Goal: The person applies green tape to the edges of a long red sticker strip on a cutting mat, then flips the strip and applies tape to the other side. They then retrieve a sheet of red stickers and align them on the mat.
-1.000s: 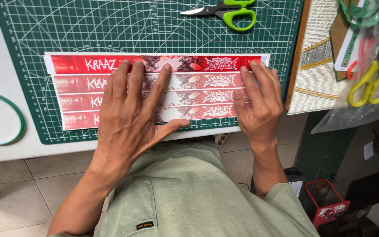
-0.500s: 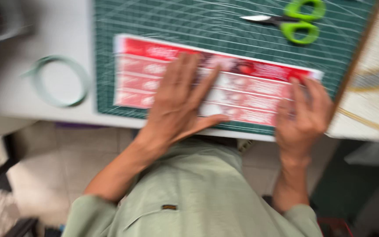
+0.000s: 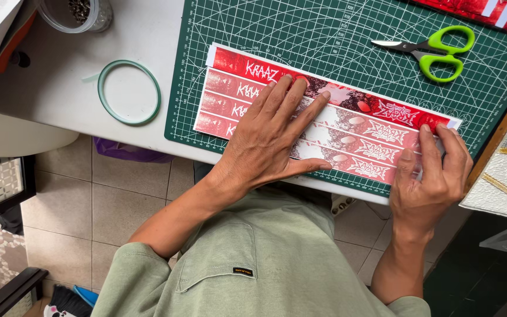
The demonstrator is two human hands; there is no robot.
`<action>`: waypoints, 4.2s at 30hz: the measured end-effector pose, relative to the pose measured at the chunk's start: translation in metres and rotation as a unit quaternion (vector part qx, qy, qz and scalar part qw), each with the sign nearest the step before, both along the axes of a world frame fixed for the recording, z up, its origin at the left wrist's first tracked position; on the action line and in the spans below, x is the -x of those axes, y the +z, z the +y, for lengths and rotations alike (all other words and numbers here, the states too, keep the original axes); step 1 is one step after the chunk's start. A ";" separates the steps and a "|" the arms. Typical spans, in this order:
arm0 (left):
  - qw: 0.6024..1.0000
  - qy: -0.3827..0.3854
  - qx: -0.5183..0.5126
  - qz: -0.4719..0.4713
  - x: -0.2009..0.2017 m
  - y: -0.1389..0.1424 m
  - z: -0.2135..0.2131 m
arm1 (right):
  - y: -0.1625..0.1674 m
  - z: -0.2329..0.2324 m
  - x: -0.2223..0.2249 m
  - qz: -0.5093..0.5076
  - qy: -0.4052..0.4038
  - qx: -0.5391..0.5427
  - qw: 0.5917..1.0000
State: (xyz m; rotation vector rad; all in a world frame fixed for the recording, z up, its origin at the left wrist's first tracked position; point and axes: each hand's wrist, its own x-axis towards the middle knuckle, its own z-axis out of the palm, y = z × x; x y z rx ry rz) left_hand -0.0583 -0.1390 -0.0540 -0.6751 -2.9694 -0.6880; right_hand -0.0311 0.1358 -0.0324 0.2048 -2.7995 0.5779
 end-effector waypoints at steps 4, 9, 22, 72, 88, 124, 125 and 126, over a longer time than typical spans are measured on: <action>1.000 -0.001 0.001 -0.004 0.000 0.001 0.000 | -0.010 0.010 -0.005 -0.009 0.005 -0.025 1.000; 1.000 -0.001 -0.003 -0.001 0.002 0.002 -0.001 | -0.018 0.018 -0.010 -0.007 0.005 -0.028 1.000; 0.999 -0.028 -0.042 0.007 0.009 0.013 -0.017 | -0.016 0.019 -0.009 -0.009 0.000 -0.037 0.999; 0.993 0.120 0.009 0.018 -0.006 0.011 -0.101 | 0.047 0.022 0.020 -0.080 0.038 -0.046 0.995; 0.990 0.131 -0.028 -0.032 0.006 0.043 -0.073 | 0.041 0.044 0.025 -0.078 0.051 -0.048 0.994; 0.980 0.183 -0.052 0.055 -0.011 0.019 -0.107 | 0.055 0.022 0.015 -0.078 0.028 -0.022 0.996; 0.981 0.180 -0.047 0.050 -0.012 0.018 -0.108 | 0.057 0.019 0.015 -0.076 0.029 -0.022 0.996; 0.982 0.177 -0.042 0.045 -0.012 0.018 -0.109 | 0.058 0.018 0.014 -0.074 0.030 -0.021 0.997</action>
